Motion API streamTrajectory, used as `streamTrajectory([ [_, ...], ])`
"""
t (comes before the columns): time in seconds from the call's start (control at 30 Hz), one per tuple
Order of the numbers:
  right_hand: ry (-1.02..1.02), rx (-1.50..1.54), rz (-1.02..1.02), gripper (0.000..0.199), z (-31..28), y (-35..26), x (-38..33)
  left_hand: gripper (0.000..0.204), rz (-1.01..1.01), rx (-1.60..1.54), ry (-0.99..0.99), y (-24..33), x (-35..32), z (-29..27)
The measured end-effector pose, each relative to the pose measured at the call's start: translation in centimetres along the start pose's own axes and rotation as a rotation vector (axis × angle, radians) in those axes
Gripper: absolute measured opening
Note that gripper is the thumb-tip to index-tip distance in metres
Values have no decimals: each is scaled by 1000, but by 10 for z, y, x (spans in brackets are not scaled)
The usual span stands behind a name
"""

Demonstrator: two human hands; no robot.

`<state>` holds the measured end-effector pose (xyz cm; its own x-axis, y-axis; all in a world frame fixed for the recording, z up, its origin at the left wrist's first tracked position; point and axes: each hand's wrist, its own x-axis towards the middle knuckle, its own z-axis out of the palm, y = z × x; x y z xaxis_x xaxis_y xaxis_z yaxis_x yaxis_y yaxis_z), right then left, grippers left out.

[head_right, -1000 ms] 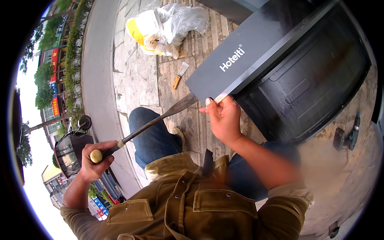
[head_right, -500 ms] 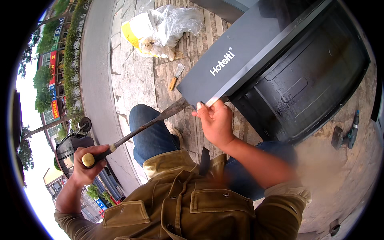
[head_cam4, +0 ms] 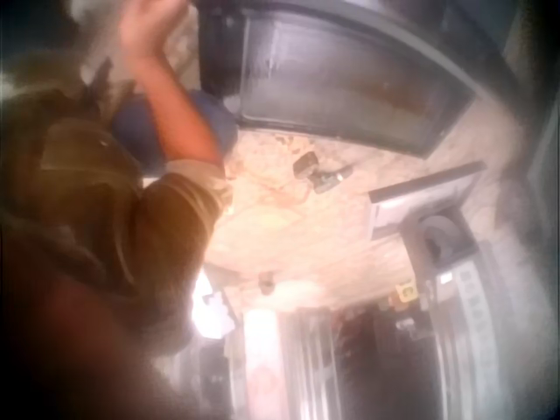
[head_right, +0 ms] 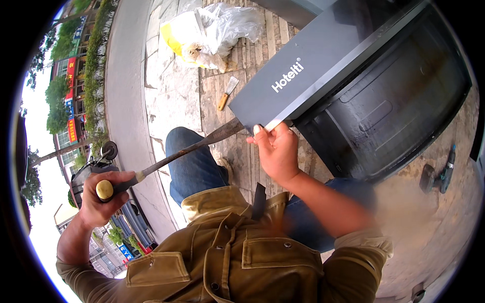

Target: The person uses a hammer and a pry bar to remove a black plastic trim piece from a gray metal cabinet frame. They then flip the cabinet over and attach a metal mounting bracket to the back of the unit.

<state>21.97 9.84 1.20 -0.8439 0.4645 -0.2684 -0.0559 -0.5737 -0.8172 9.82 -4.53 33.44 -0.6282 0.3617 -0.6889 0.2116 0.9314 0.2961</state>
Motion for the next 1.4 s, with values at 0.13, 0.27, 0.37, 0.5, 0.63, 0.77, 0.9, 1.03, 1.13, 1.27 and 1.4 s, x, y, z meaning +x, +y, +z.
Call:
streamTrajectory([
  [0.13, 11, -40, -3, 12, -1, 0, 1, 34, 28, 6, -12, -19, 0, 3],
  [0.27, 3, -55, -15, 11, 0, 1, 2, 34, 129, -37, 34, -51, -6, 18],
  [0.37, 3, -38, -13, 11, 0, 1, 1, 33, 108, -43, 43, -43, -6, 18],
  [0.5, 6, -26, 2, 11, 1, -1, 1, 32, 47, -11, 7, -17, -3, 8],
  [0.63, -4, -1, -18, 12, -2, 4, 1, 31, -54, 16, -5, 3, -2, -1],
  [0.77, -17, 10, -11, 12, -4, 3, 1, 30, -77, 54, -3, 18, 0, -5],
  [0.9, -22, 10, -14, 12, -3, 0, 1, 30, -105, 65, -1, 29, -1, -6],
  [1.03, -33, 24, -25, 12, -3, 0, 3, 31, -73, 71, 3, 39, 0, -7],
  [1.13, -41, -22, 11, 13, -4, -2, 2, 31, -20, 55, 2, 40, 1, -9],
  [1.27, -17, -37, -18, 11, -4, 4, 3, 30, -6, 48, -8, 25, 1, -9],
  [1.4, -8, -28, -37, 12, -4, 8, 4, 30, 66, -13, 10, -35, -1, 2],
])
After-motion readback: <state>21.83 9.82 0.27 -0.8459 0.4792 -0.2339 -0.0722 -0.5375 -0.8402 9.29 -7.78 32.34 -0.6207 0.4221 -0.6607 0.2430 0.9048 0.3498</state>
